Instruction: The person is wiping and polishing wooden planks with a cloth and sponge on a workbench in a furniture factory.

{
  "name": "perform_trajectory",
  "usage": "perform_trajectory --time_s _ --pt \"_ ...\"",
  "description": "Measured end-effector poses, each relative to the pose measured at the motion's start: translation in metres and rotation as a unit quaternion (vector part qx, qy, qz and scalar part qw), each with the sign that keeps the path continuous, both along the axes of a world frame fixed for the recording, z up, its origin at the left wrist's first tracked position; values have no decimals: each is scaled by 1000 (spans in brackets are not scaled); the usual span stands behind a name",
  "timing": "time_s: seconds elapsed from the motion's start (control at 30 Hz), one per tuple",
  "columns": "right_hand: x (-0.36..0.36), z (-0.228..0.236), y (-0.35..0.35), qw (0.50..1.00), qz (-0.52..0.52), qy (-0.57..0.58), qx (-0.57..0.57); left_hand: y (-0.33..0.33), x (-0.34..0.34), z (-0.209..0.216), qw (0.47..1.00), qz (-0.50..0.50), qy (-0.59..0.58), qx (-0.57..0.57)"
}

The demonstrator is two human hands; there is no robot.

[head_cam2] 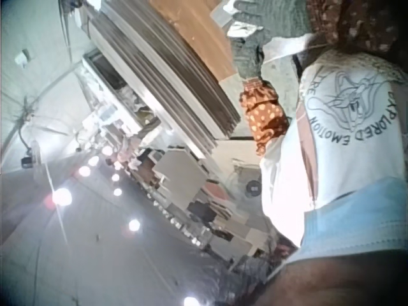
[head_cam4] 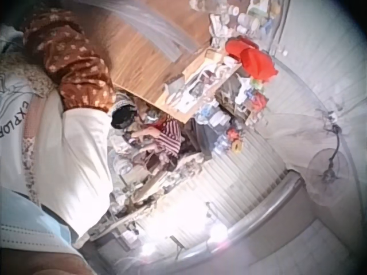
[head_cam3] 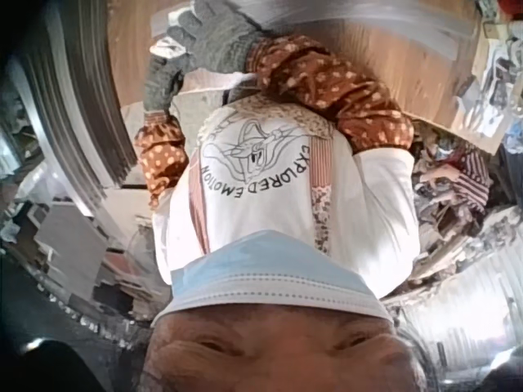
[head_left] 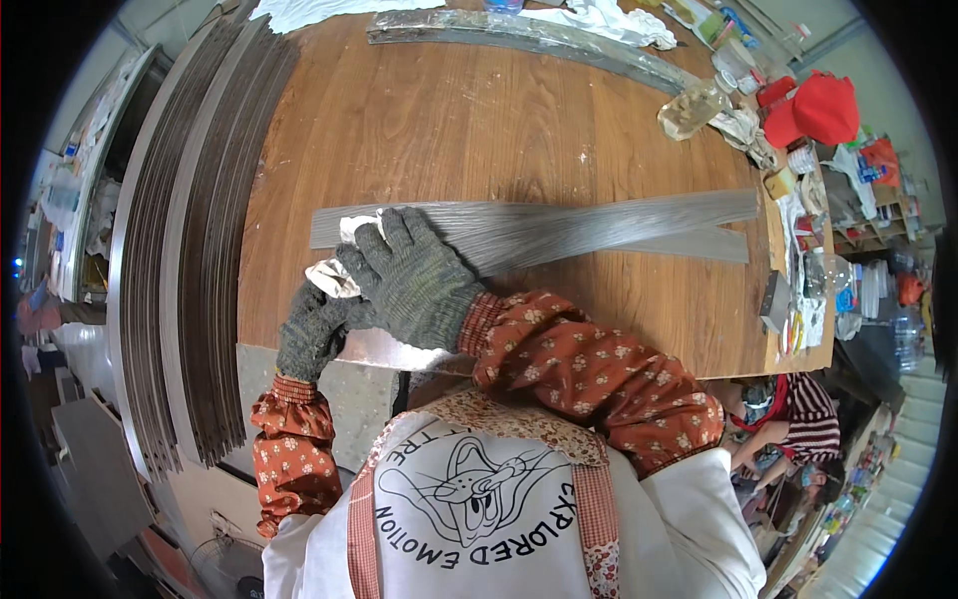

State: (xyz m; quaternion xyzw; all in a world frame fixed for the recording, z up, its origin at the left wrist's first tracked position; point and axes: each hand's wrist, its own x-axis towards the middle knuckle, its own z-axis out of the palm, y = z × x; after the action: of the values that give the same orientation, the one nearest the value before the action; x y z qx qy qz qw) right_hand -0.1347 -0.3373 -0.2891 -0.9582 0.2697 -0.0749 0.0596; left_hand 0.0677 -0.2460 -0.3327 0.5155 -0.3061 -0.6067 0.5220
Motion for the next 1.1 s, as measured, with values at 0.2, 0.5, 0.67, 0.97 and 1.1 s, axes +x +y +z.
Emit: perform_trajectory --time_s 0.2,0.5,0.67,0.97,1.1 --pt "-105 -20 -31 987 -49 -24 -153 1 -8 15 999 -28 18 -4" --pt "-103 -1 -10 961 -122 70 -240 3 -7 6 999 -43 17 -12" --pt "21 -5 33 997 10 -68 -22 25 38 -47 815 -109 -563 -80" --pt "-97 0 -17 987 -119 -1 -107 8 -7 1 995 -54 -41 -74" --pt "-190 8 -62 968 -214 39 -124 10 -13 9 997 -16 -48 -66"
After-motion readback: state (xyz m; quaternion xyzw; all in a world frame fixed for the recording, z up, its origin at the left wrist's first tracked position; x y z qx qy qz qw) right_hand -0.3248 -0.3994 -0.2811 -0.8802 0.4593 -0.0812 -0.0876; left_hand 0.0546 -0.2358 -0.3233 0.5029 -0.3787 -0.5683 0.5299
